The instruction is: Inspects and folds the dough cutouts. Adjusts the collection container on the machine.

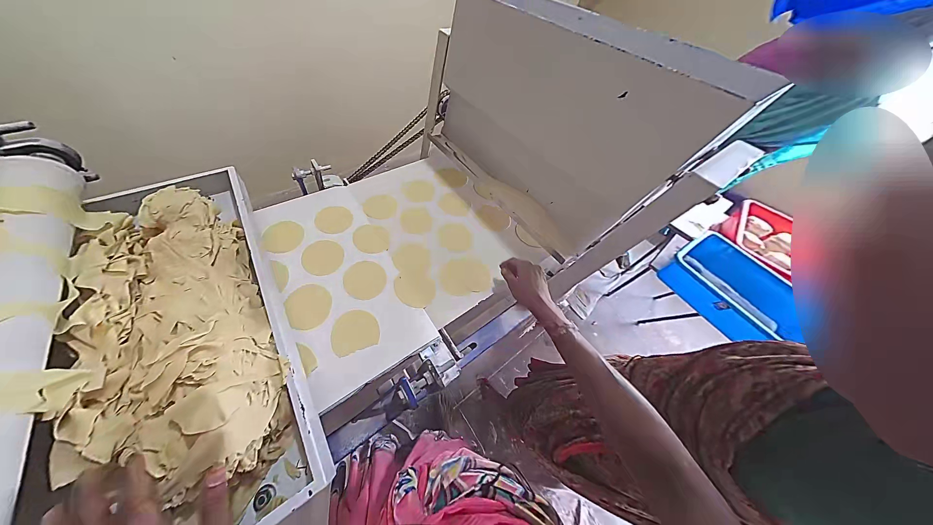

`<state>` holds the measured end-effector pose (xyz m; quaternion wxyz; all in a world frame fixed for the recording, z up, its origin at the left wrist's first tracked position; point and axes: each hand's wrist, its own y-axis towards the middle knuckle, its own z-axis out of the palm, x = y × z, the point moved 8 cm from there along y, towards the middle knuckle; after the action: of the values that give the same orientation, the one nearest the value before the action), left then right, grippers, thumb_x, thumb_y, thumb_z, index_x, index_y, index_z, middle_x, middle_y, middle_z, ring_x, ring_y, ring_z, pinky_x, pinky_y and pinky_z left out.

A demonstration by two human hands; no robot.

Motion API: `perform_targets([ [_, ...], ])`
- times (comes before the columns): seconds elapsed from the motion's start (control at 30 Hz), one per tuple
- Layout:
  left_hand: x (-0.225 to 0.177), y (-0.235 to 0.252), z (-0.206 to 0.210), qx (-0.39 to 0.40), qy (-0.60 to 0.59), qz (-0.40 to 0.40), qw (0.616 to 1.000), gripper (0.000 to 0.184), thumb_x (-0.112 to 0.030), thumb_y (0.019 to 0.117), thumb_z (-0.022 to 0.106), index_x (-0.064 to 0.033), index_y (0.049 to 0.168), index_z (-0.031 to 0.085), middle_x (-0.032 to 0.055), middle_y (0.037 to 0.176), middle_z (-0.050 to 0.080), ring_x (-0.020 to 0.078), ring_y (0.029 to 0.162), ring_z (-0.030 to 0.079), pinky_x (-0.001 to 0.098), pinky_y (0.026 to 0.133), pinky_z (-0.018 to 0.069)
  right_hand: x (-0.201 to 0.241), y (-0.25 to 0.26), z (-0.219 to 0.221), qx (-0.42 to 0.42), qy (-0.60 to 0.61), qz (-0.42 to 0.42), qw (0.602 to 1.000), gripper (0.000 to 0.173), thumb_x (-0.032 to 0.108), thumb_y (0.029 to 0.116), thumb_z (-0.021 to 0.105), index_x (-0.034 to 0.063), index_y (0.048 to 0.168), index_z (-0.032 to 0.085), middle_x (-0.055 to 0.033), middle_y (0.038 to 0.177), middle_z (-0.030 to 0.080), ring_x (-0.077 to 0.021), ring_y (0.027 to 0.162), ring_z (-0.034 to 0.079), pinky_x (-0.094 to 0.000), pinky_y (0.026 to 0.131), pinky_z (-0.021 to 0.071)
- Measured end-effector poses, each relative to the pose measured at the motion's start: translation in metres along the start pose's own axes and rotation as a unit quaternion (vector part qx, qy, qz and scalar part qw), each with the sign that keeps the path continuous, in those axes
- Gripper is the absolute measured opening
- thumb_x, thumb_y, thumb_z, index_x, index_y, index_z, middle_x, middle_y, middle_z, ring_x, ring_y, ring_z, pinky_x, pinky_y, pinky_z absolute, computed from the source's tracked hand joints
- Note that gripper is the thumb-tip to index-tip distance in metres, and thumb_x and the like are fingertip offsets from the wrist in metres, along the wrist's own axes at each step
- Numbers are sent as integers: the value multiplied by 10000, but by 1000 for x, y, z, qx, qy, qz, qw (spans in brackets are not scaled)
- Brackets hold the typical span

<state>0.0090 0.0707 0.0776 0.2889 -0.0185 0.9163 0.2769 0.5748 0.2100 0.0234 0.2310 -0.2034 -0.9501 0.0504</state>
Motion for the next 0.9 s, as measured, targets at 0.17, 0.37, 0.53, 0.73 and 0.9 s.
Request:
perform_targets([
  [0.17, -191, 17, 114, 197, -115, 275, 934, 744, -610, 1021, 393, -18, 1441, 559, 228, 1546, 464, 433, 1478, 364, 708, 1170, 205, -5, 69, 8, 36, -49, 40, 997, 373, 256, 989, 638, -23, 1235, 660, -257, 1274, 643, -400, 1250, 587, -577, 1055, 436],
  [0.37, -286, 23, 339, 525, -16, 333, 783, 810, -577, 1044, 391, 33, 1572, 313, 190, 1690, 186, 326, 1588, 48, 619, 1225, -73, -41, 79, -11, -76, -44, 86, 992, 432, 82, 1031, 462, -25, 1447, 510, -283, 1365, 594, -408, 1301, 571, -531, 1086, 444],
  [0.53, -306, 17, 416, 569, 58, 309, 760, 840, -574, 1047, 392, 67, 1575, 265, 247, 1670, 196, 349, 1581, 91, 630, 1218, -98, -33, 48, 12, -96, -25, -107, 989, 414, 188, 1062, 435, -9, 1380, 613, -238, 1467, 551, -426, 1414, 464, -568, 1174, 342],
  [0.73, -321, 11, 427, 557, 66, 310, 768, 859, -588, 1042, 379, 73, 1577, 256, 247, 1668, 206, 345, 1576, 132, 663, 1205, -88, -79, 66, 18, -30, -53, -18, 998, 722, 496, 1062, 428, 56, 1619, 297, -145, 1661, 329, -355, 1531, 315, -596, 1200, 270],
  [0.9, -332, 9, 438, 542, 75, 317, 775, 858, -598, 1035, 376, 52, 1584, 259, 225, 1675, 204, 340, 1573, 153, 700, 1189, -62, -97, 79, 7, -119, 72, 16, 990, 546, 375, 1089, 448, -45, 1417, 570, -266, 1399, 603, -402, 1360, 545, -560, 1150, 391],
])
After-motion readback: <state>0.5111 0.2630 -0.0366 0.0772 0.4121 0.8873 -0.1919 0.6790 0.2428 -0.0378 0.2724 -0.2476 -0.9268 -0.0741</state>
